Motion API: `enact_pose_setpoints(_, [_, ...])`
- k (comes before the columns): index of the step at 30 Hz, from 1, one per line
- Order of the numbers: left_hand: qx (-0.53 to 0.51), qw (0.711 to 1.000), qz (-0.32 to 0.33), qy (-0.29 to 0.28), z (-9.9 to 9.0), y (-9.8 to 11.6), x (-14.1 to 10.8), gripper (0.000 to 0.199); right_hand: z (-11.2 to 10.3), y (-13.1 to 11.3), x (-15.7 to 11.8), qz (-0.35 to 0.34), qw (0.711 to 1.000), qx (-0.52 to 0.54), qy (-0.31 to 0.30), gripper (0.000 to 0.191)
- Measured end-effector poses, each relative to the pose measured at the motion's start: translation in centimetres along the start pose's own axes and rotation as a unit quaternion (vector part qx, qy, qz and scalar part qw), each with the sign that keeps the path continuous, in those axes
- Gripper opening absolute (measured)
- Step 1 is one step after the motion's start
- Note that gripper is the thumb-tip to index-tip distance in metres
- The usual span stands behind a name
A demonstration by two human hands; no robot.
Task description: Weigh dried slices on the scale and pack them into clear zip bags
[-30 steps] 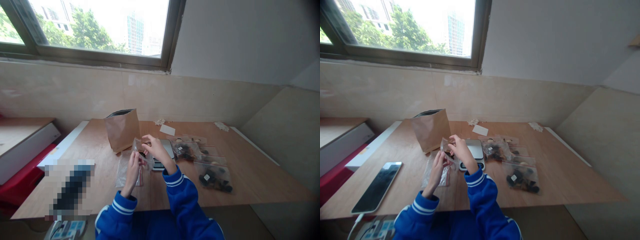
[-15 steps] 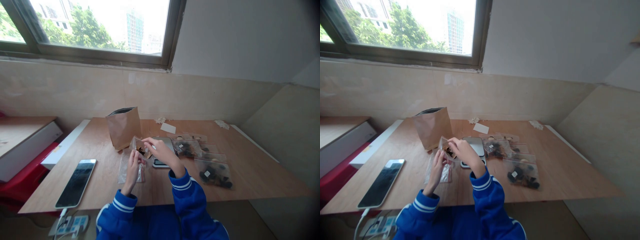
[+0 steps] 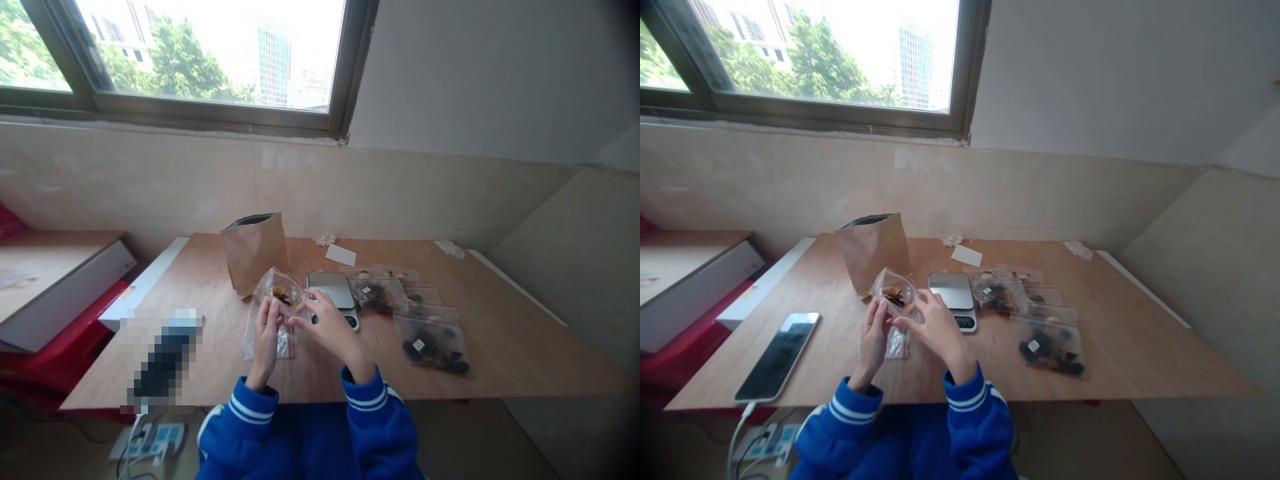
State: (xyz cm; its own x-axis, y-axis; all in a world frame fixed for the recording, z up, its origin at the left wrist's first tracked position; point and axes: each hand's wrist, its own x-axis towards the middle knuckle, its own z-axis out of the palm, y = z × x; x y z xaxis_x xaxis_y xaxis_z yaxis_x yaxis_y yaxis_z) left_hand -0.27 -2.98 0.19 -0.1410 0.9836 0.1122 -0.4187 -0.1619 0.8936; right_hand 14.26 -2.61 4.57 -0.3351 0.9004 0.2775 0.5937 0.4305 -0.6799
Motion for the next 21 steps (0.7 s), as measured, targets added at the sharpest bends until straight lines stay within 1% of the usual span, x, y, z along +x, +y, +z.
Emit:
enact_pose_setpoints(2, [0.003, 1.0, 0.007, 0.008, 0.1, 0.6, -0.2, 0.029, 0.1, 0.0, -0.1, 0.0, 0.999, 0.046, 0.001, 0.031])
enact_pose_setpoints(4, [0.029, 0.999, 0.02, 0.0, 0.1, 1.4, -0.5, 0.03, 0.4, -0.1, -0.4, 0.001, 0.993, 0.114, 0.021, 0.026])
enact_pose_setpoints(6, [0.095, 0.994, 0.041, -0.036, -0.1, 2.1, -0.7, 0.031, 0.8, -0.2, -0.7, 0.006, 0.982, 0.177, 0.068, 0.02])
enact_pose_setpoints(7, [0.14, 0.987, 0.054, -0.059, -0.3, 2.4, -0.8, 0.031, 1.1, -0.2, -0.8, 0.01, 0.974, 0.203, 0.097, 0.022])
enact_pose_setpoints(8, [0.185, 0.978, 0.071, -0.07, -0.6, 2.6, -0.8, 0.03, 1.3, -0.2, -0.9, 0.015, 0.965, 0.228, 0.125, 0.025])
enact_pose_setpoints(9, [0.226, 0.968, 0.092, -0.056, -0.9, 2.7, -0.8, 0.029, 1.5, -0.1, -1.1, 0.023, 0.955, 0.254, 0.149, 0.029])
enact_pose_setpoints(10, [0.259, 0.959, 0.117, -0.016, -1.2, 2.7, -0.7, 0.026, 1.7, 0.1, -1.2, 0.035, 0.944, 0.281, 0.169, 0.033])
enact_pose_setpoints(11, [0.28, 0.949, 0.139, 0.04, -1.6, 2.6, -0.6, 0.027, 2.0, 0.3, -1.3, 0.048, 0.932, 0.308, 0.185, 0.035])
enact_pose_setpoints(12, [0.289, 0.94, 0.153, 0.095, -1.9, 2.4, -0.3, 0.032, 2.2, 0.7, -1.4, 0.061, 0.92, 0.334, 0.195, 0.035])
enact_pose_setpoints(13, [0.285, 0.938, 0.153, 0.129, -2.3, 2.2, -0.1, 0.039, 2.4, 1.1, -1.5, 0.073, 0.91, 0.356, 0.199, 0.033])
enact_pose_setpoints(14, [0.27, 0.945, 0.136, 0.126, -2.6, 2.0, 0.2, 0.044, 2.6, 1.5, -1.7, 0.083, 0.903, 0.372, 0.2, 0.031])
enact_pose_setpoints(15, [0.248, 0.958, 0.108, 0.092, -2.9, 1.8, 0.5, 0.043, 2.8, 1.9, -1.9, 0.091, 0.897, 0.384, 0.199, 0.03])
enact_pose_setpoints(16, [0.221, 0.971, 0.077, 0.043, -3.1, 1.6, 0.7, 0.039, 3.0, 2.3, -2.2, 0.099, 0.893, 0.391, 0.199, 0.03])
enact_pose_setpoints(17, [0.196, 0.979, 0.052, -0.001, -3.3, 1.4, 0.8, 0.036, 3.2, 2.7, -2.4, 0.106, 0.89, 0.396, 0.2, 0.032])
enact_pose_setpoints(18, [0.177, 0.983, 0.039, -0.03, -3.4, 1.2, 0.8, 0.034, 3.4, 3.0, -2.7, 0.115, 0.887, 0.398, 0.204, 0.033])
enact_pose_setpoints(19, [0.168, 0.984, 0.036, -0.039, -3.4, 1.1, 0.8, 0.034, 3.6, 3.3, -3.0, 0.126, 0.883, 0.4, 0.21, 0.035])
enact_pose_setpoints(21, [0.166, 0.985, 0.05, -0.023, -3.3, 0.7, 0.5, 0.033, 3.9, 3.5, -3.4, 0.15, 0.872, 0.407, 0.228, 0.039])
